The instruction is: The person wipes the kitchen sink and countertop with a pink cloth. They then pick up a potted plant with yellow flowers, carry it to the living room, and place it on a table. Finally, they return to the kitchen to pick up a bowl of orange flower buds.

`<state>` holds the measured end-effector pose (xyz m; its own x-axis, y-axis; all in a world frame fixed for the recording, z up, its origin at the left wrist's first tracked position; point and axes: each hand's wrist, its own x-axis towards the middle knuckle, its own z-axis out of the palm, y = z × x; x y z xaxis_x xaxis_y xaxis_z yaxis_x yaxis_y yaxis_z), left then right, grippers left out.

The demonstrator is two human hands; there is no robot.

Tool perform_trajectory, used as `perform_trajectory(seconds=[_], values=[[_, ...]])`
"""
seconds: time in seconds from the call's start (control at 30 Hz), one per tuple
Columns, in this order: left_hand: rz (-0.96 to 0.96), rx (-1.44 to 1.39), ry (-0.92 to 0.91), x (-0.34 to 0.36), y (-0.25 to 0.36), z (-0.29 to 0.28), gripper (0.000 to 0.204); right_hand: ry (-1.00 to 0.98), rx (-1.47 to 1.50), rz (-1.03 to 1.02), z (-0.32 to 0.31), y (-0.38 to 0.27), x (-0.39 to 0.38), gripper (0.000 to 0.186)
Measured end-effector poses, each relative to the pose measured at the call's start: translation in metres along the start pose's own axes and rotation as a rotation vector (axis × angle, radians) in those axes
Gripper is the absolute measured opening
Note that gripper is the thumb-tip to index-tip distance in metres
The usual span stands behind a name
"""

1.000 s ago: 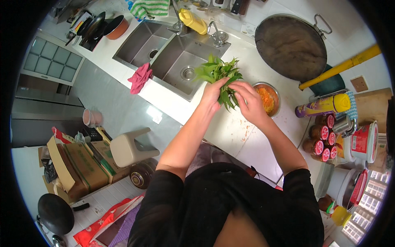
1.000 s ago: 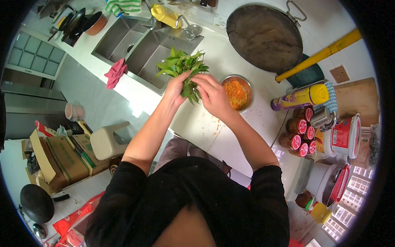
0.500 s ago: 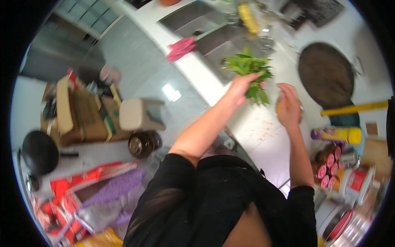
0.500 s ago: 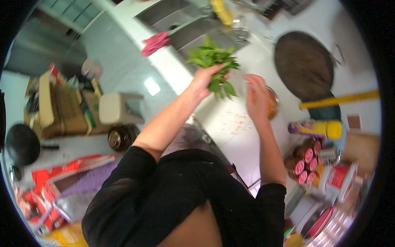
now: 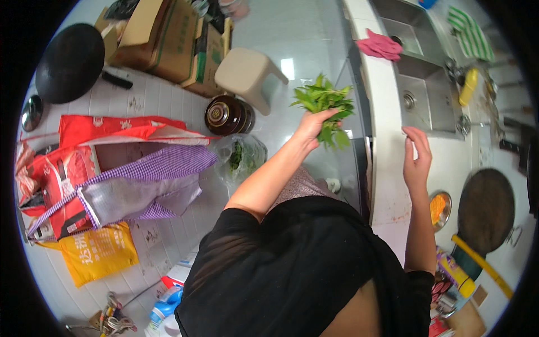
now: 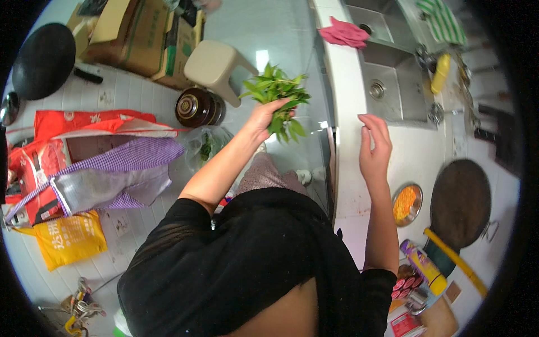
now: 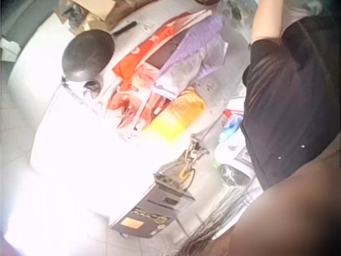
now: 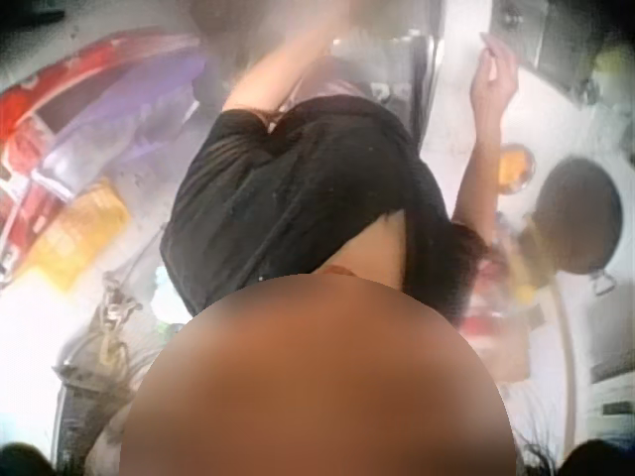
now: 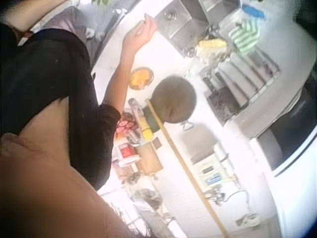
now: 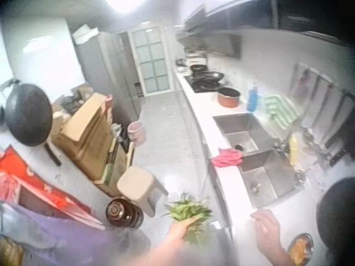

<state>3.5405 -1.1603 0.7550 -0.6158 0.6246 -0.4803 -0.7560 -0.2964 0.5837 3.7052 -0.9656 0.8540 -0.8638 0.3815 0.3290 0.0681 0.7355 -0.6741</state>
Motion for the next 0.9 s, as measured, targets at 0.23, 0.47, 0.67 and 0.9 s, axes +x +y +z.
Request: perform_trajectory(seconds=[0.23, 0.47, 0.67, 0.9], values=[[0.108, -0.032, 0.434, -0.027, 0.048, -0.173, 0.02, -0.342, 0.221, 0.001, 0.143, -0.05, 0.047, 0.021], [0.141, -0.191, 0.646, -0.051, 0.047, -0.333, 0.019, -0.667, 0.327, -0.037, 0.279, -0.082, 0.06, 0.018], [0.159, -0.219, 0.92, -0.059, -0.007, -0.424, 0.024, -0.932, 0.442, -0.107, 0.38, -0.108, 0.048, 0.017], [0.131, 0.036, 1.19, -0.048, -0.056, -0.528, 0.036, -1.124, 0.433, -0.177, 0.466, -0.065, 0.008, 0.015]])
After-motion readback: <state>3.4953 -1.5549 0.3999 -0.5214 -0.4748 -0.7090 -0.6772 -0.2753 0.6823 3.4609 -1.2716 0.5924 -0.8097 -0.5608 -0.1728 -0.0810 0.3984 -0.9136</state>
